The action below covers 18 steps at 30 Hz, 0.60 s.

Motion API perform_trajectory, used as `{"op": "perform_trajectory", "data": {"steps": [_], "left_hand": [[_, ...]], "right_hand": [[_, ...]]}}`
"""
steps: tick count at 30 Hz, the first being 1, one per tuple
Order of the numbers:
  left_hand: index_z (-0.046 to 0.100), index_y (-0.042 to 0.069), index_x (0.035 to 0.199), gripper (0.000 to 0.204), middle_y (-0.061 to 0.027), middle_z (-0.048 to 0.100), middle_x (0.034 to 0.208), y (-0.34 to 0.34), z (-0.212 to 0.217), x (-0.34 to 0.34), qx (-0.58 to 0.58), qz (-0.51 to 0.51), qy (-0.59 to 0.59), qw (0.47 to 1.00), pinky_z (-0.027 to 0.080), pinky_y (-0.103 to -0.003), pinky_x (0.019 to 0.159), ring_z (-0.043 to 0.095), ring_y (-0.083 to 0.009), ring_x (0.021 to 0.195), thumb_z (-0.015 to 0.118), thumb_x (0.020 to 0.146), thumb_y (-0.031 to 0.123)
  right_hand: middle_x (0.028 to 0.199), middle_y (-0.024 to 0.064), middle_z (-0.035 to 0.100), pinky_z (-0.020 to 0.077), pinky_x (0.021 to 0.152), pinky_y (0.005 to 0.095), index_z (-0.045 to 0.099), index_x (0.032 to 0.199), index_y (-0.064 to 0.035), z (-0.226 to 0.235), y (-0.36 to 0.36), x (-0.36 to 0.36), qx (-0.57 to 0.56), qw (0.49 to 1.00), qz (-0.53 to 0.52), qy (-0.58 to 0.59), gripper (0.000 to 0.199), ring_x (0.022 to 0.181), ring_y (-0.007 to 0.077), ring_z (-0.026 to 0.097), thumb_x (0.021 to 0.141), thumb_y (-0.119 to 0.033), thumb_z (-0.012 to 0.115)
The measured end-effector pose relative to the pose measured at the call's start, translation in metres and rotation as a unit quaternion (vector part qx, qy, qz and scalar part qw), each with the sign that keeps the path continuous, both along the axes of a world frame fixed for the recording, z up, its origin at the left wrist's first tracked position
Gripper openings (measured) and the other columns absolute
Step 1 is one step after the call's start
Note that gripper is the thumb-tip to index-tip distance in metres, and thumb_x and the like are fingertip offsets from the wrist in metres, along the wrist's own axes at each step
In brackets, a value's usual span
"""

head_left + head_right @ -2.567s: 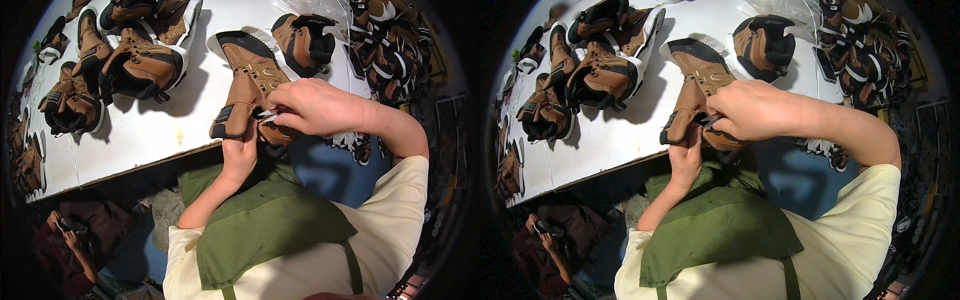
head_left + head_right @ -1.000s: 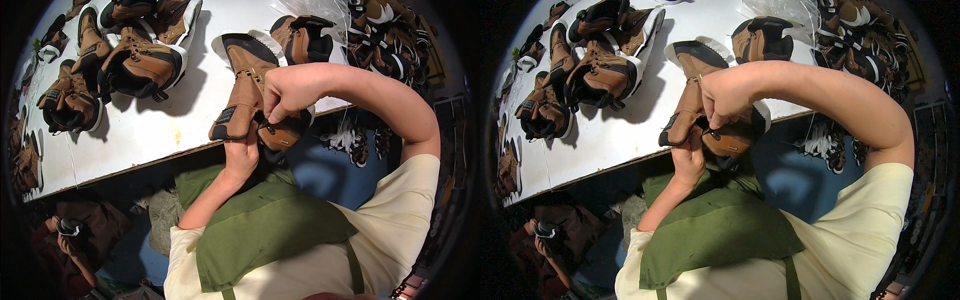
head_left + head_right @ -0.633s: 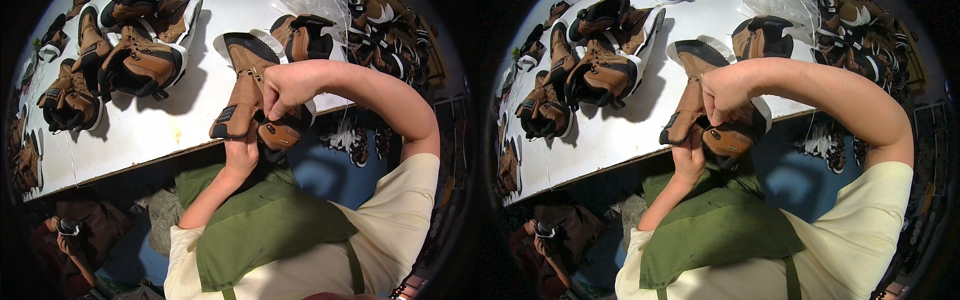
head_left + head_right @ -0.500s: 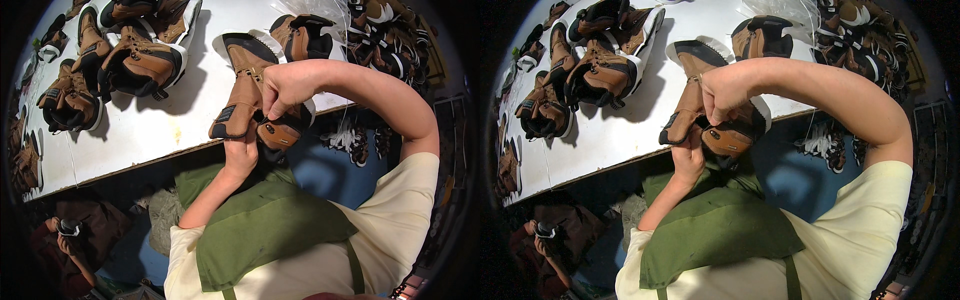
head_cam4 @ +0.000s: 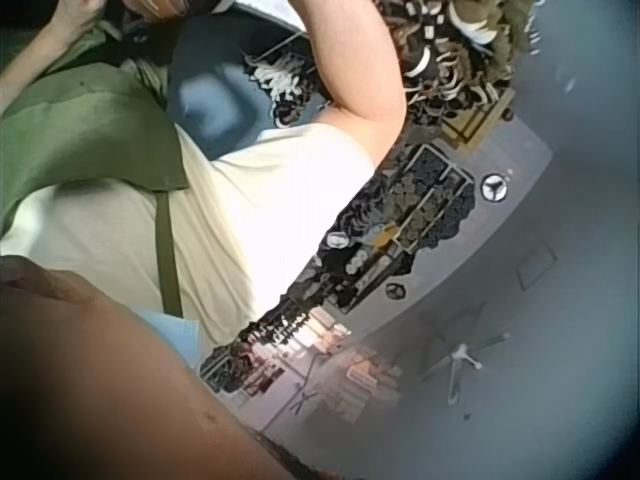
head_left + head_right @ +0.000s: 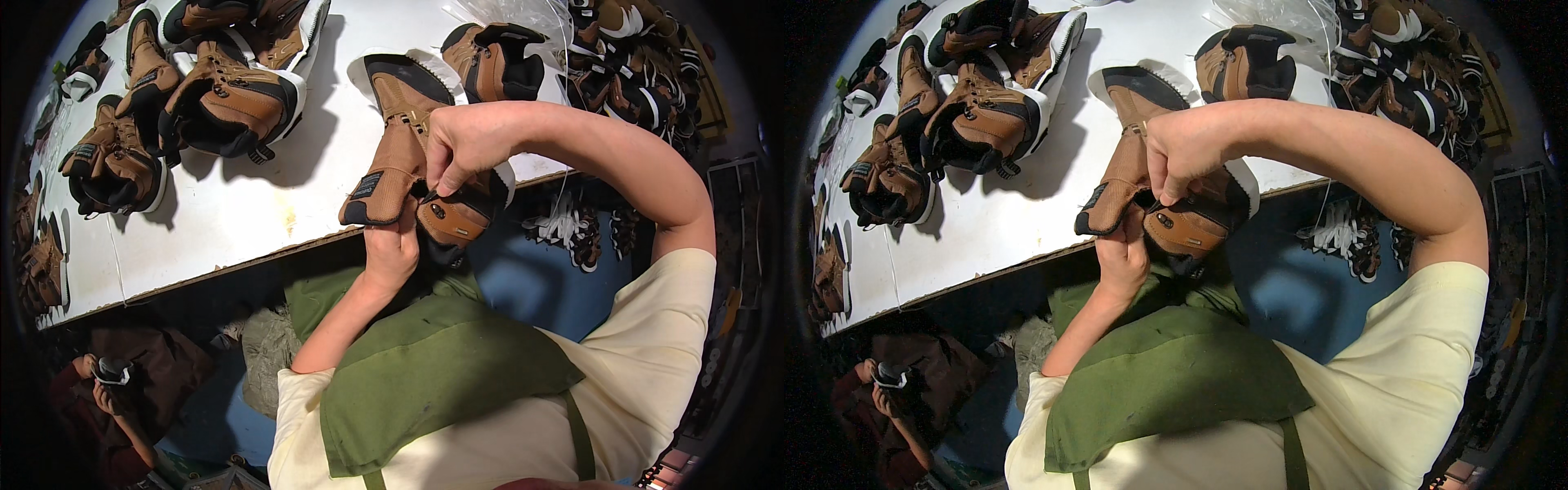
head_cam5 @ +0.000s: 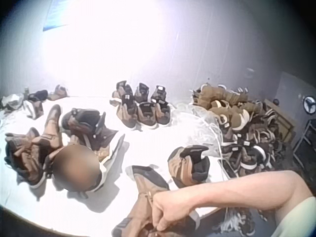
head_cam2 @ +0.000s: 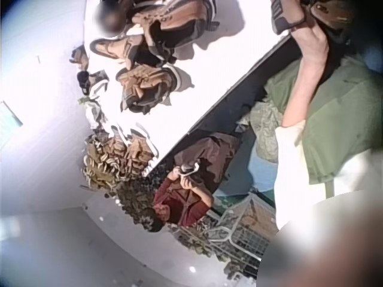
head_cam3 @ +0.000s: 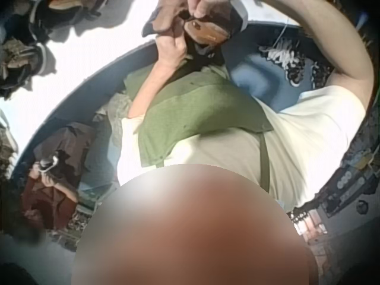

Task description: The person uses a small metal tool to trim or adjust the upper and sole edge of a brown high-top sneaker. They repeatedly rotate the shoe, pull at the collar, and inspect the interior and exterior while working at a table with many similar shoes nearby.

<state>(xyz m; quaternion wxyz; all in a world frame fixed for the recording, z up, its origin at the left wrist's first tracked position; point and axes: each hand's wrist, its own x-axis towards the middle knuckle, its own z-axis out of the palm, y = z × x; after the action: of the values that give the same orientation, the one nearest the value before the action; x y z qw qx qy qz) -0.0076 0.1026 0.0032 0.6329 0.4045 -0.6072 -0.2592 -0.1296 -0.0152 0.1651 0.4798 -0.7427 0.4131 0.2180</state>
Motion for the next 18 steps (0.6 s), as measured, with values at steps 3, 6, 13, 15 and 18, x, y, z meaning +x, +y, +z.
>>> {"op": "perform_trajectory", "data": {"steps": [3,6,13,15,18], "left_hand": [[0.055,-0.006,0.108,0.02,-0.0188,0.062,0.096,0.0,0.001,-0.002,0.0,0.006,0.011,1.0,0.047,-0.039,0.079,0.061,-0.0331,0.087,0.052,0.088,-0.004],[0.053,-0.007,0.109,0.018,-0.0174,0.062,0.095,0.003,0.005,-0.001,0.093,-0.058,0.117,0.987,0.048,-0.036,0.08,0.062,-0.0282,0.086,0.048,0.092,-0.003],[0.049,-0.007,0.111,0.021,-0.0097,0.058,0.1,0.001,0.002,0.004,0.175,-0.114,0.224,0.952,0.044,-0.029,0.086,0.056,-0.0155,0.093,0.043,0.099,0.009],[0.05,-0.009,0.11,0.024,-0.0136,0.062,0.095,-0.006,0.006,0.006,0.189,-0.108,0.229,0.949,0.047,-0.032,0.081,0.059,-0.0182,0.09,0.042,0.099,0.01],[0.052,-0.004,0.107,0.023,-0.0039,0.056,0.083,-0.015,0.011,0.009,0.24,-0.134,0.294,0.915,0.043,-0.025,0.063,0.049,-0.009,0.069,0.041,0.1,0.015]], "right_hand": [[0.068,0.003,0.067,0.0451,0.056,0.0246,0.071,0.09,0.0034,0.003,-0.001,-0.003,0.008,1.0,0.008,-0.017,0.016,0.059,0.0078,0.055,0.078,-0.006,0.071],[0.072,0.0019,0.066,0.045,0.058,0.023,0.07,0.093,0.0031,0.011,0.0,-0.005,0.054,0.997,-0.035,-0.033,0.018,0.062,0.0073,0.055,0.08,-0.009,0.07],[0.08,-0.001,0.056,0.0416,0.066,0.0223,0.056,0.099,-0.0009,-0.011,0.018,-0.037,-0.032,0.954,-0.155,-0.255,0.034,0.074,0.0066,0.049,0.083,-0.027,0.07],[0.086,0.0017,0.055,0.0425,0.067,0.0231,0.055,0.099,-0.0017,-0.01,0.039,-0.036,-0.196,0.949,-0.154,-0.194,0.043,0.075,0.0074,0.05,0.075,-0.029,0.078],[0.085,0.0045,0.05,0.0414,0.065,0.0244,0.055,0.104,-0.0013,-0.025,0.061,-0.041,-0.47,0.849,-0.108,-0.218,0.045,0.072,0.013,0.049,0.069,-0.015,0.08]]}}
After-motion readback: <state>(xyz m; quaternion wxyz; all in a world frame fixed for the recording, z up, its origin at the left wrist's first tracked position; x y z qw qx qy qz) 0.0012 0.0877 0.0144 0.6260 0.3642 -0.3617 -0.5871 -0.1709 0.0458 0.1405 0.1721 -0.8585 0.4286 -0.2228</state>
